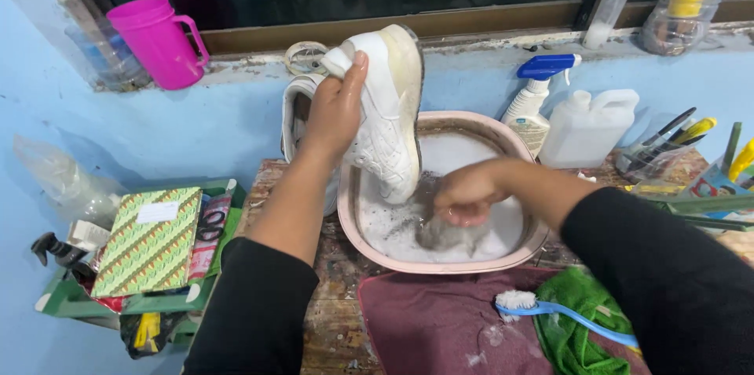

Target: Cleaning white sneakers using a brush, soapy water, and a cloth

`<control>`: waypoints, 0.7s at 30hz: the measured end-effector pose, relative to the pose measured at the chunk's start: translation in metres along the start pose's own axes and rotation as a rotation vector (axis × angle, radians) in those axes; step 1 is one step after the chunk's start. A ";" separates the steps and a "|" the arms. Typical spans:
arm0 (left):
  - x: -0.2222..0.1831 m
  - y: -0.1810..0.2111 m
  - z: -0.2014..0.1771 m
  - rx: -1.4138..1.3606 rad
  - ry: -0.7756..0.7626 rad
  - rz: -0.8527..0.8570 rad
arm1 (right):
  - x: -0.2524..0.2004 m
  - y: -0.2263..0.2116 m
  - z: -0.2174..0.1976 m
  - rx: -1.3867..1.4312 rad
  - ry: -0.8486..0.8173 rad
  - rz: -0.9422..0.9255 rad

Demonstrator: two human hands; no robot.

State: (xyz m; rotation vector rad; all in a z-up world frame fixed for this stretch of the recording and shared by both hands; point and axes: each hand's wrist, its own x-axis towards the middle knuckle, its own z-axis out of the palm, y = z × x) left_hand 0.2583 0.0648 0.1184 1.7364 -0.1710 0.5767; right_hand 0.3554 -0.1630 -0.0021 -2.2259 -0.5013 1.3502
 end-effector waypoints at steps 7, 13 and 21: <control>0.013 0.005 0.014 0.085 -0.131 -0.077 | -0.163 -0.113 -0.054 -0.089 0.365 -0.292; 0.020 0.009 0.025 0.119 -0.103 -0.180 | -0.201 -0.160 -0.054 0.038 0.570 -0.445; 0.024 0.010 0.021 0.042 -0.054 -0.183 | -0.184 -0.114 -0.037 -0.403 0.549 -0.319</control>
